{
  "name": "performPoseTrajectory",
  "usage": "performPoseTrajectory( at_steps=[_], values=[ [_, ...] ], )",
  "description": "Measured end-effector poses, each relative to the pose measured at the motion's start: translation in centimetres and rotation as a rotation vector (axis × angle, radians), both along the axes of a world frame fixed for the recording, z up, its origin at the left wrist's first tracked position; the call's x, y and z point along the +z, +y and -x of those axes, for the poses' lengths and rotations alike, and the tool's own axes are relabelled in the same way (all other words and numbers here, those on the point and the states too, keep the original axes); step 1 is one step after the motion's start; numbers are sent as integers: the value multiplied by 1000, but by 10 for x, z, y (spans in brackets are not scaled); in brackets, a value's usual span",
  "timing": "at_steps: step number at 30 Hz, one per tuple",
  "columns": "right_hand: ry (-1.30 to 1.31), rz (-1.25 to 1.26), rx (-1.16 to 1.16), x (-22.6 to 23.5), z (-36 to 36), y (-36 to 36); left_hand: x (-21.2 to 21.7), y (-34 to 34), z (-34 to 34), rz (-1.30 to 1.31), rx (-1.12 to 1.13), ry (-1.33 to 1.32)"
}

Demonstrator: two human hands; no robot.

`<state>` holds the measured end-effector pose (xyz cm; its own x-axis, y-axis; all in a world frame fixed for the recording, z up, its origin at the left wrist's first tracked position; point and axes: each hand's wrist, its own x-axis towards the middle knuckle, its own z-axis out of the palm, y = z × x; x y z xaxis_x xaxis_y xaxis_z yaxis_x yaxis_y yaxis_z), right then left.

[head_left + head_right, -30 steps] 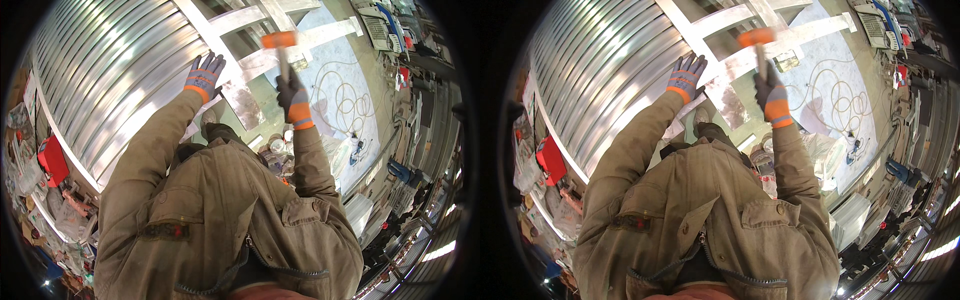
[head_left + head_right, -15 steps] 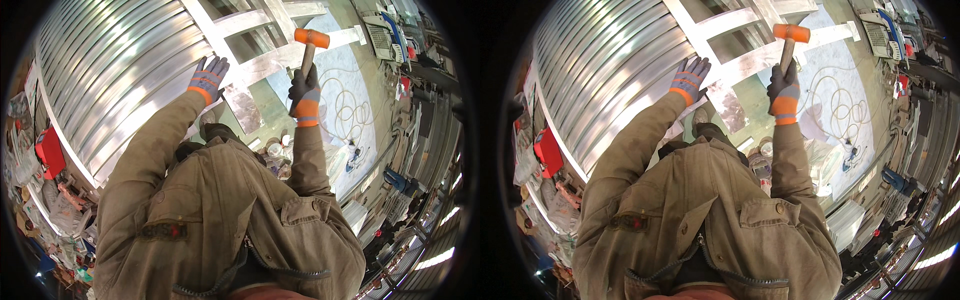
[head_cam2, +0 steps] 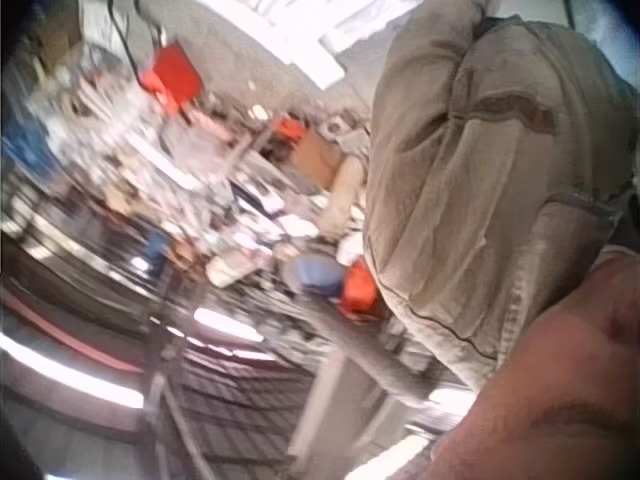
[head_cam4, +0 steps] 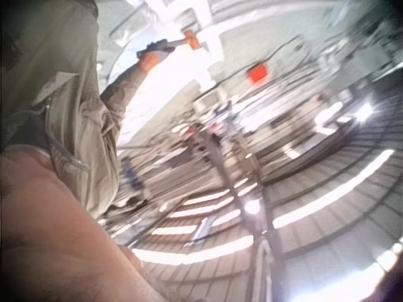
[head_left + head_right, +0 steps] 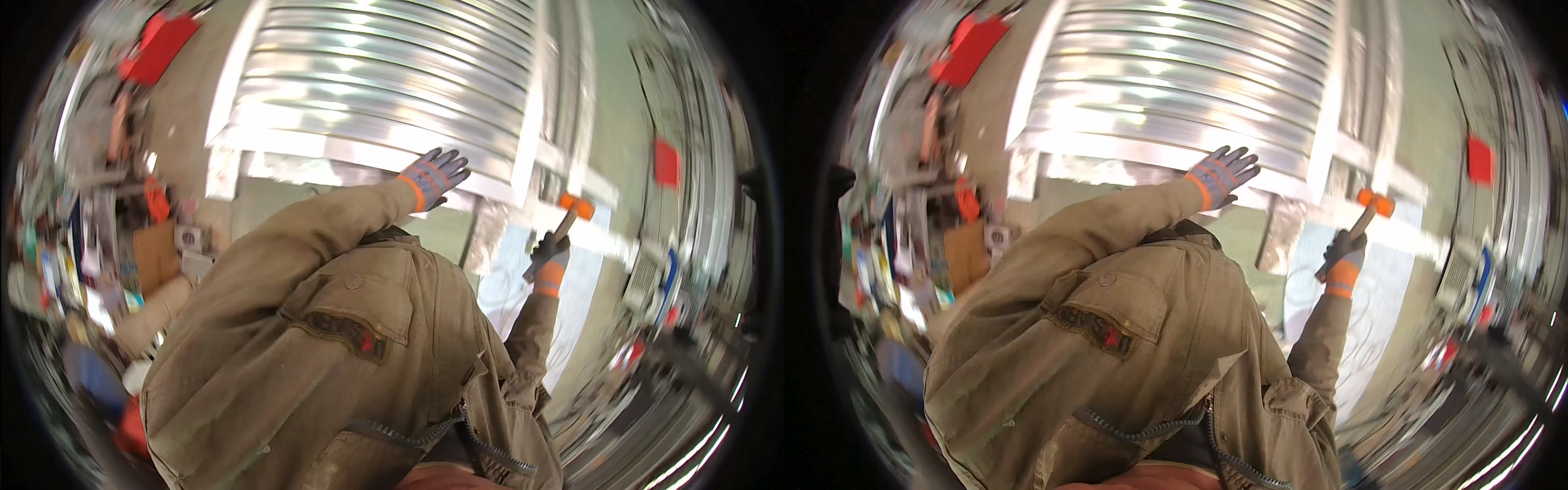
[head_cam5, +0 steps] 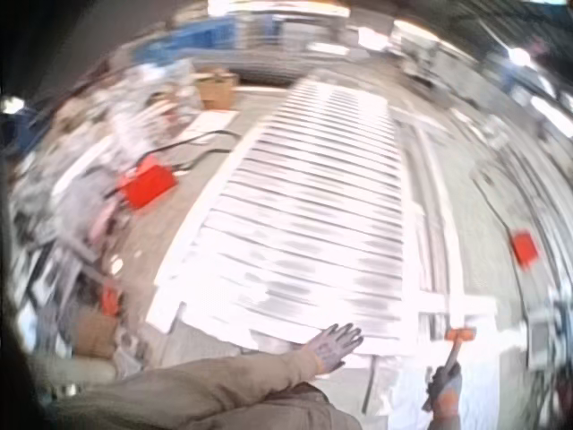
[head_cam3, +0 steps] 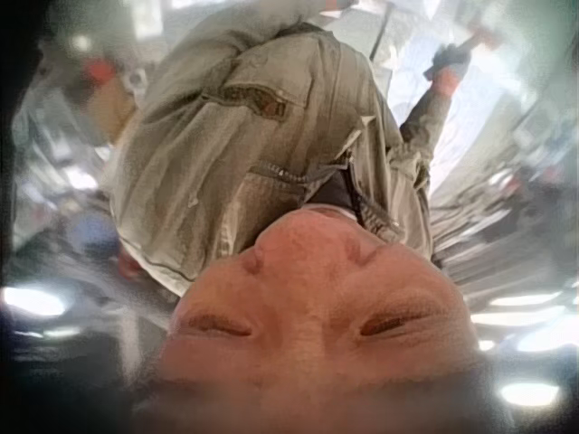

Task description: The person positions a large corrugated metal panel on a frame, then uses a rubber mallet to tap and align the edges. They then use a welding torch to weld the panel to the frame along multiple seams.

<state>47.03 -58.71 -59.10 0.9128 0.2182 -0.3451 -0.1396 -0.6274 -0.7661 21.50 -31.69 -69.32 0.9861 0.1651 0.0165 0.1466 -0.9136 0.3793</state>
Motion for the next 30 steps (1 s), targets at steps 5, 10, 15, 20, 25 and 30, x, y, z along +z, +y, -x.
performPoseTrajectory(
  at_steps=[5, 10, 15, 20, 25, 30],
  values=[
    [262, -87, 471, 1, 119, 158, -11, 65, 208, -48, 566, 4],
    [74, -33, 1296, 44, 281, 330, -27, 96, 326, -49, 758, 29],
    [-645, 1, 1807, 60, 436, 461, -40, 104, 346, 55, 797, 3],
    [-892, -615, 1677, 92, 523, 542, -39, 115, 356, 87, 719, 53],
    [-1040, 256, 1893, 55, 539, 543, -44, 120, 359, 84, 703, 58],
    [-941, 595, 2100, 33, 543, 548, -54, 126, 355, 55, 742, 120]
  ],
)
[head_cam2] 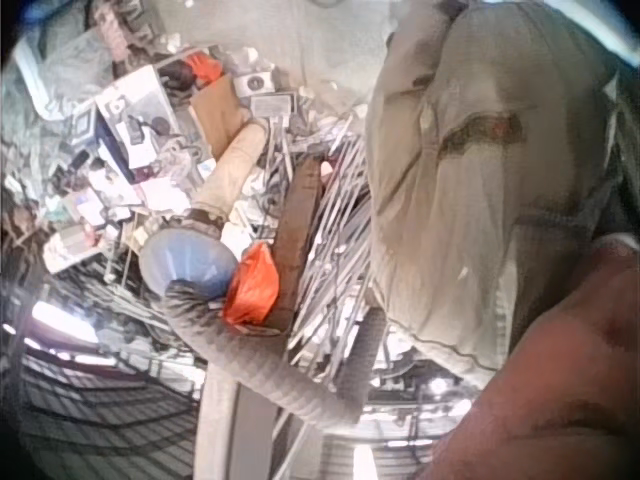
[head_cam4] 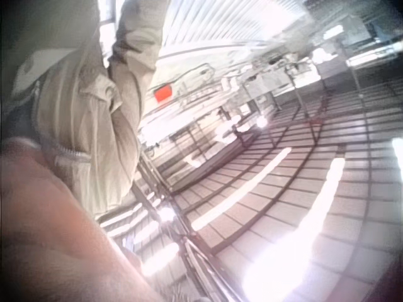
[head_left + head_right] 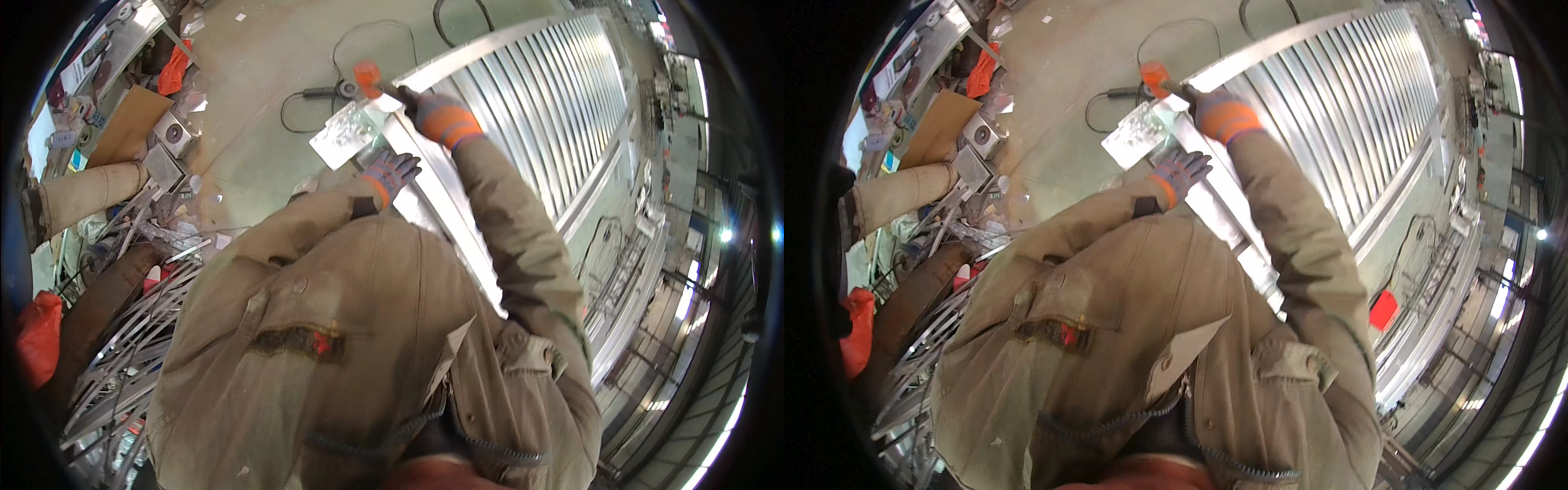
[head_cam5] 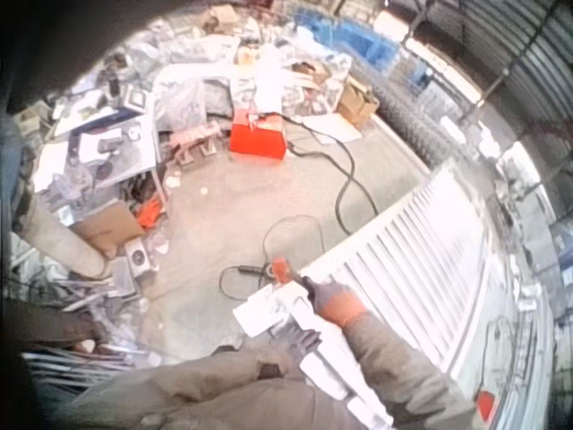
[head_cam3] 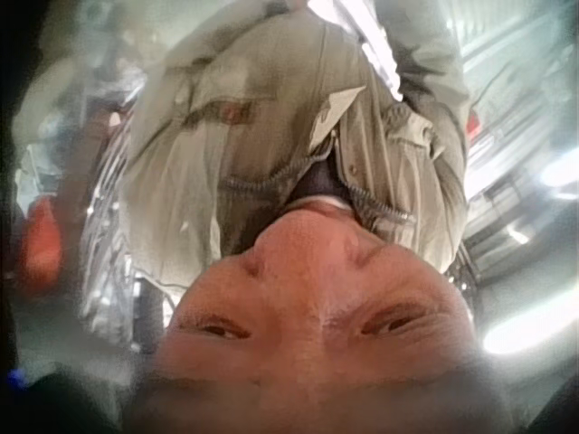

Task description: The person positions a large corrugated metal panel on a frame, then uses a rubber mallet to tap and align the edges. They then use a welding torch to weld the panel to the frame along multiple seams.

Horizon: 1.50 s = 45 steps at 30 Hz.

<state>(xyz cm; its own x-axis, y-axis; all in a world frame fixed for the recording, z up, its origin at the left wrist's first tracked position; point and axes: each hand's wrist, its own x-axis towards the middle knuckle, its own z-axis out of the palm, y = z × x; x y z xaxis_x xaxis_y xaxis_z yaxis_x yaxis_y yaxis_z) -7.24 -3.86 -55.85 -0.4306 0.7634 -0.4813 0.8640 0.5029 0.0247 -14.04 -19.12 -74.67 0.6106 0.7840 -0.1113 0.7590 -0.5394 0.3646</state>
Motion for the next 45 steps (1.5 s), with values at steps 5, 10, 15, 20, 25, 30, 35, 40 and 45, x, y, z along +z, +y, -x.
performPoseTrajectory(
  at_steps=[5, 10, 15, 20, 25, 30, 35, 40, 45],
  values=[
    [420, -288, -60, 33, 20, 24, -2, -4, -6, 63, -6, -21],
    [124, -217, -76, 17, 3, -1, -13, -9, -11, -24, 22, -8],
    [74, -32, -58, -24, -25, -19, -13, -2, -10, -131, -34, 220],
    [366, -30, -314, -31, -45, -32, 15, 16, 19, 57, -116, -3],
    [563, -65, -567, -40, -77, -68, 11, 50, 92, -187, 482, -381],
    [424, -123, -525, -51, -76, -88, -32, 117, 115, 397, 746, -484],
    [674, -147, -656, -41, -69, -111, -115, 140, 133, 854, 877, -1034],
    [589, -170, -680, -49, -70, -120, -172, 167, 149, 938, 589, -1019],
    [585, -132, -760, -53, -70, -140, -166, 176, 150, 969, 645, -773]
  ],
)
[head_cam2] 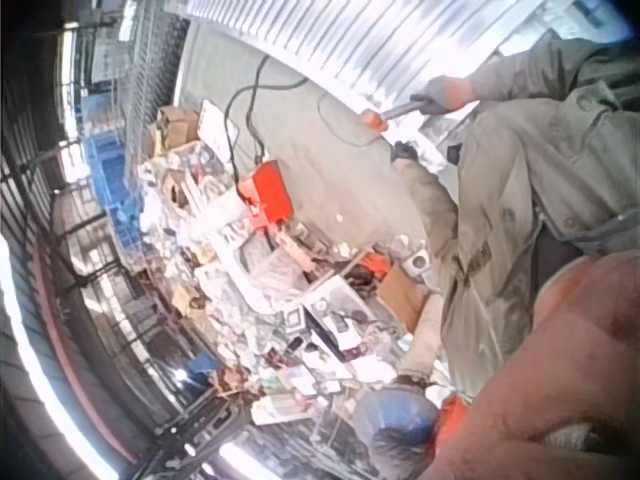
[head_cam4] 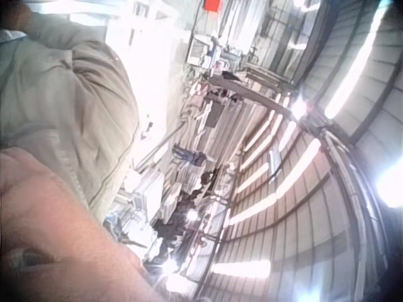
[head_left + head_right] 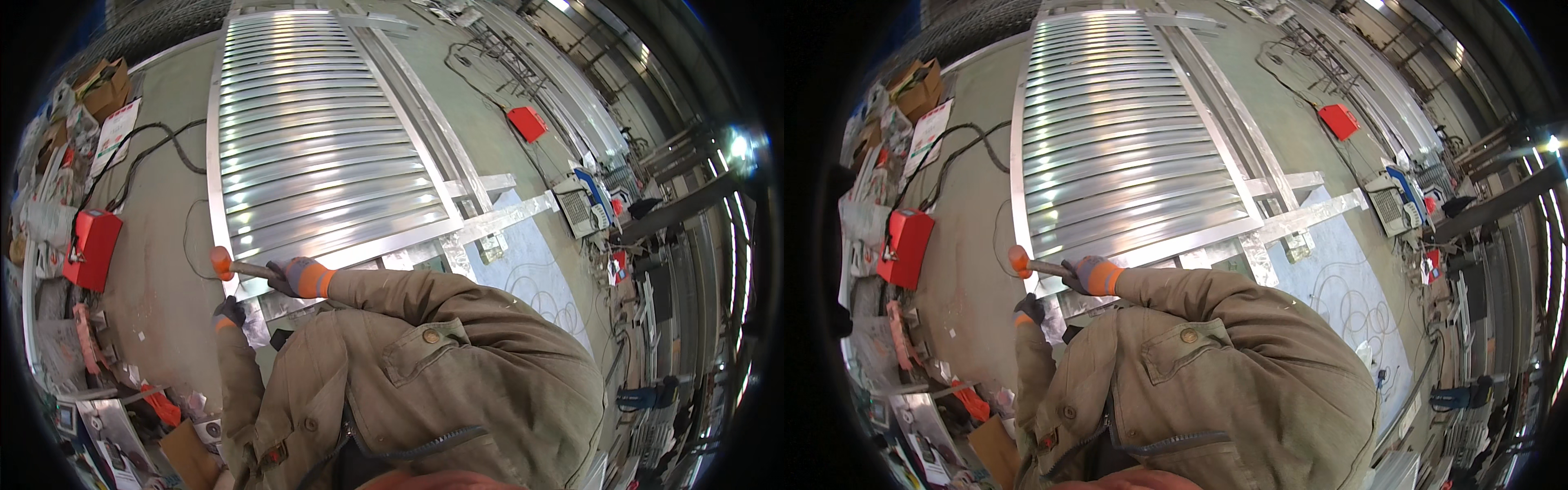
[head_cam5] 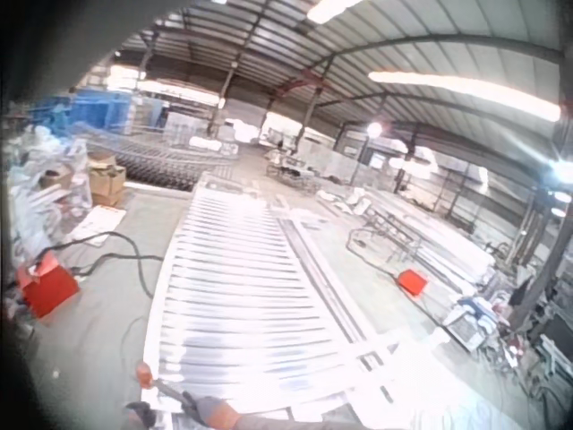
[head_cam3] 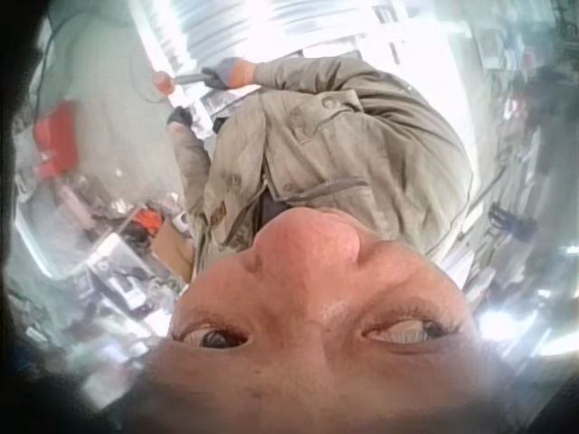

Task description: The person positions a large corrugated metal panel on a frame, then uses a rubber mallet to tap and align the edges. They then use a welding torch to weld the panel to the frame along multiple seams.

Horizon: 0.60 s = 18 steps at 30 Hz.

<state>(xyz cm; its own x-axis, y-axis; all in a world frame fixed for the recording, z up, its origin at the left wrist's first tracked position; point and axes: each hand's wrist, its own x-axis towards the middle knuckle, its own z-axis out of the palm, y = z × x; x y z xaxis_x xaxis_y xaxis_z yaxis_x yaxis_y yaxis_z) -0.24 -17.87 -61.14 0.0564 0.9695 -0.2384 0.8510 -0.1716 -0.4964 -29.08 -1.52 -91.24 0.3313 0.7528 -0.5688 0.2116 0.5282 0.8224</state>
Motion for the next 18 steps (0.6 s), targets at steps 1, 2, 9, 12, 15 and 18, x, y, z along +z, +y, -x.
performPoseTrajectory(
  at_steps=[1, 2, 9, 12, 15, 18],
  values=[
    [40, -7, 7, 2, 0, -3, 5, 0, -2, 67, 36, -66],
    [90, -29, -12, 5, 3, -3, 12, 0, -4, 117, 77, -88],
    [-110, -47, 227, 9, 11, 45, 46, 4, -22, -662, -802, 947],
    [-219, -135, 458, 2, 7, 69, 51, -10, -24, -632, -677, 924],
    [-222, -24, 395, 7, 6, 83, 65, -38, -28, -417, -189, 637],
    [-233, 20, 367, 20, 17, 88, 85, -48, -42, -15, 463, -78]
  ],
)
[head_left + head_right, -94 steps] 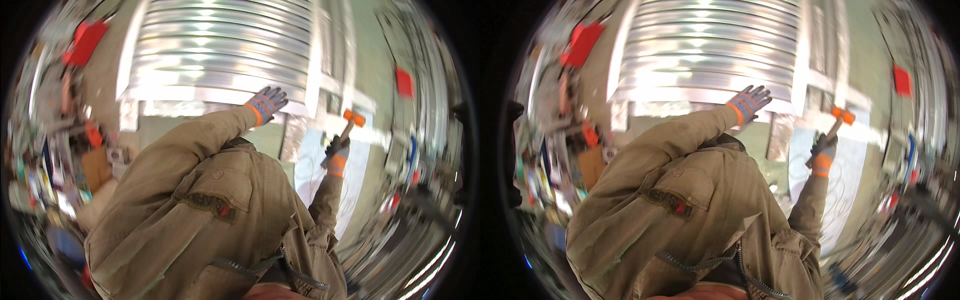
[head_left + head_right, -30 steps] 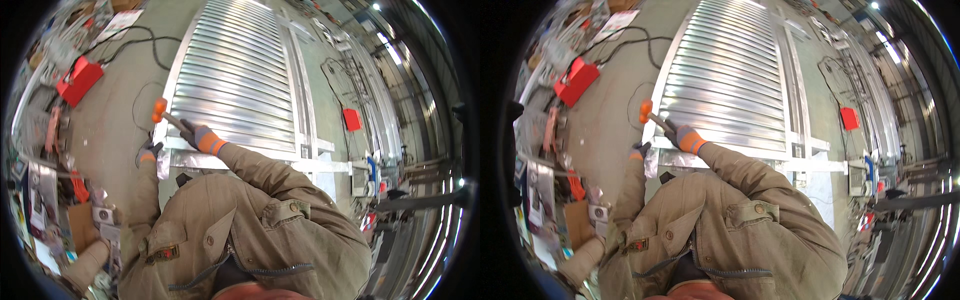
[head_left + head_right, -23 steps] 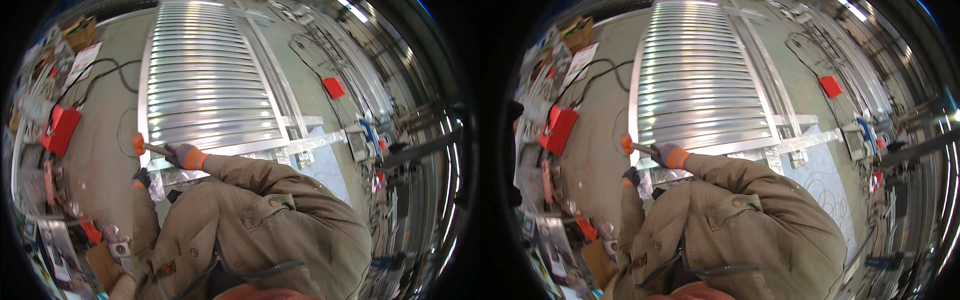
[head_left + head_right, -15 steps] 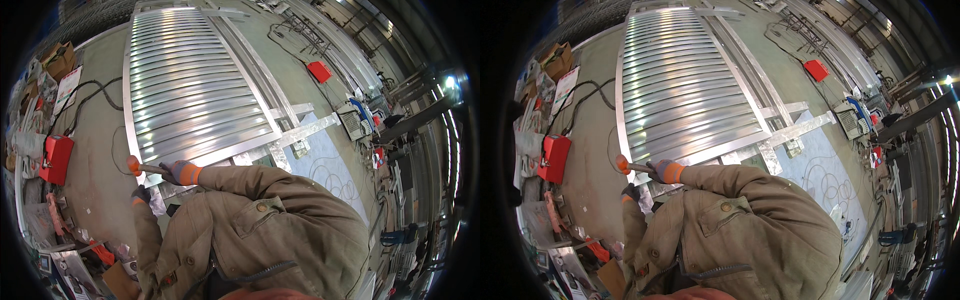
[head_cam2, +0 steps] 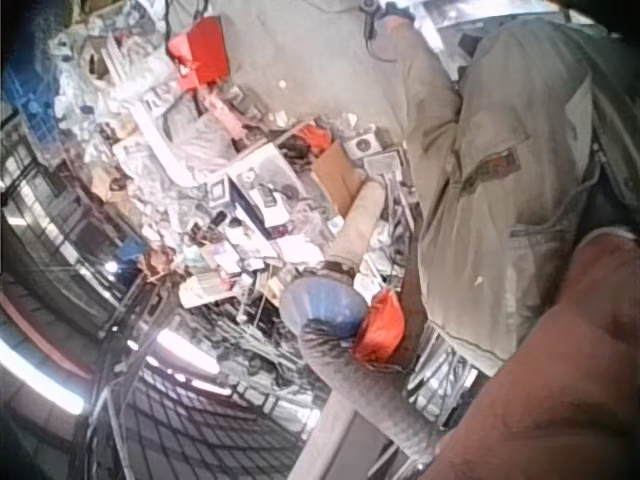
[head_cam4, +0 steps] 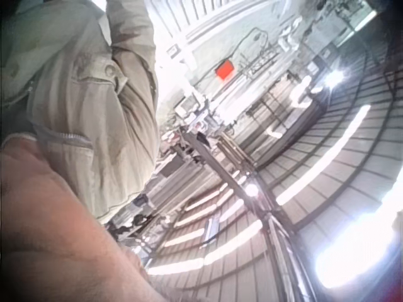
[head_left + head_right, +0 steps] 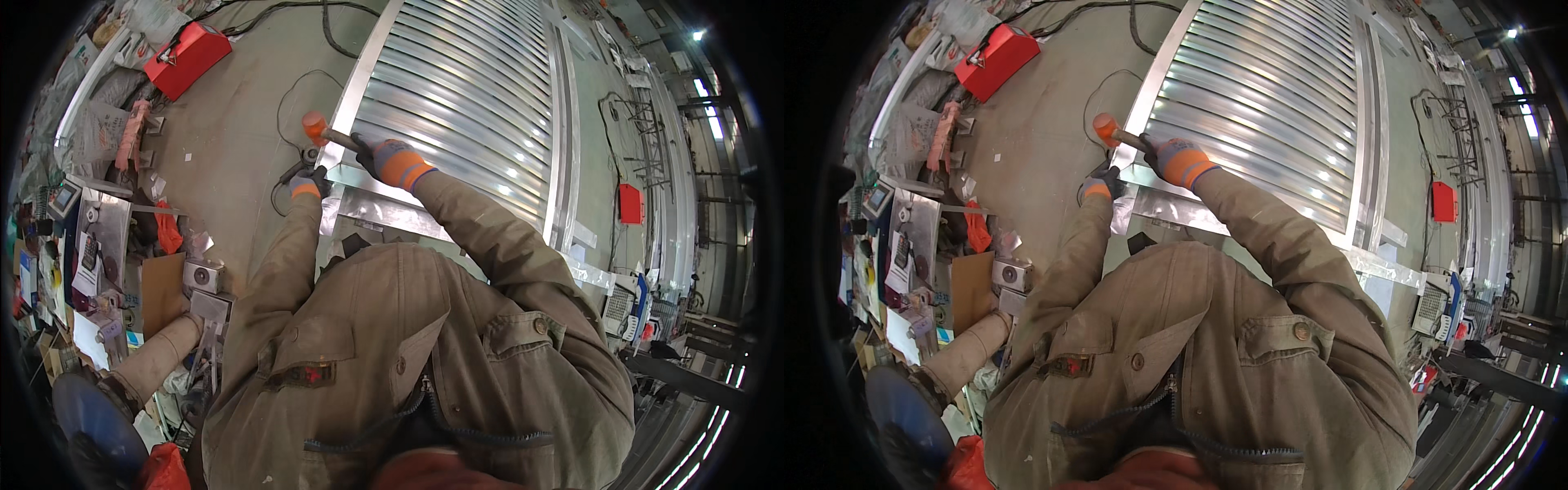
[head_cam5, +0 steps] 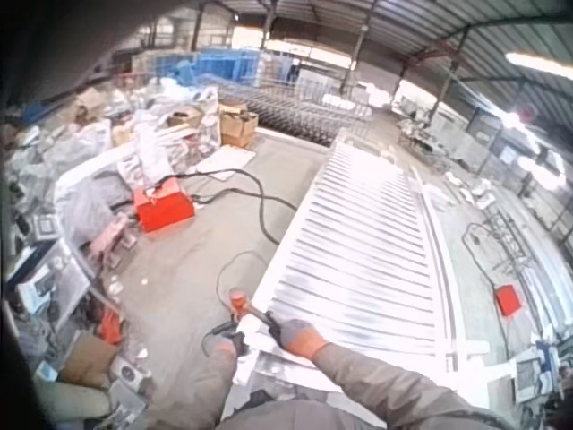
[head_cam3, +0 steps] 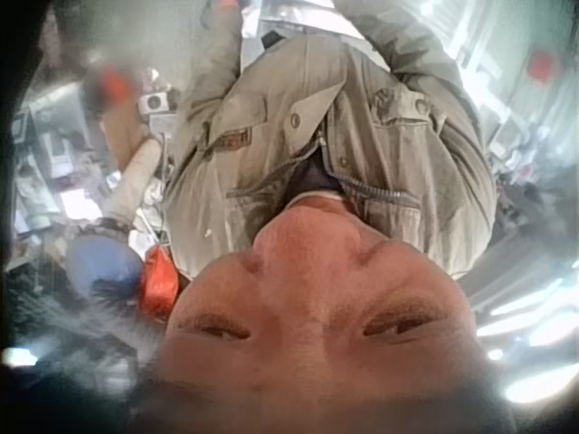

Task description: The person positions a large corrugated metal panel on a frame, then uses a rubber mallet to tap and align the edges. They then use a welding torch to weld the panel to the frame along multiple seams.

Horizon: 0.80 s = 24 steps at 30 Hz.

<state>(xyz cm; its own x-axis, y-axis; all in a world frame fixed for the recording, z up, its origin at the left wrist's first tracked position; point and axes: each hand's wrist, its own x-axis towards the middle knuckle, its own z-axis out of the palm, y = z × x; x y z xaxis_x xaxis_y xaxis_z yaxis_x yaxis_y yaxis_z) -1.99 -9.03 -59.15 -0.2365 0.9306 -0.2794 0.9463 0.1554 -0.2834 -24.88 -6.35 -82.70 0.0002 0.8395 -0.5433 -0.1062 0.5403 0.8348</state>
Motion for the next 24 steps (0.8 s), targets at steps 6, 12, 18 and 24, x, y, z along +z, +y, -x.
performPoseTrajectory(
  at_steps=[6, 12, 18, 24],
  values=[
    [-62, -52, 114, 59, 38, 32, 15, 4, -15, 33, 103, 36],
    [155, -467, 91, 79, 57, 52, -6, 10, -14, 154, 115, -48],
    [-246, 30, 141, 47, 24, 28, 14, 7, -11, 130, 93, -95],
    [290, -96, -339, 50, -14, -17, -5, 19, 0, 234, -55, -290]
  ],
)
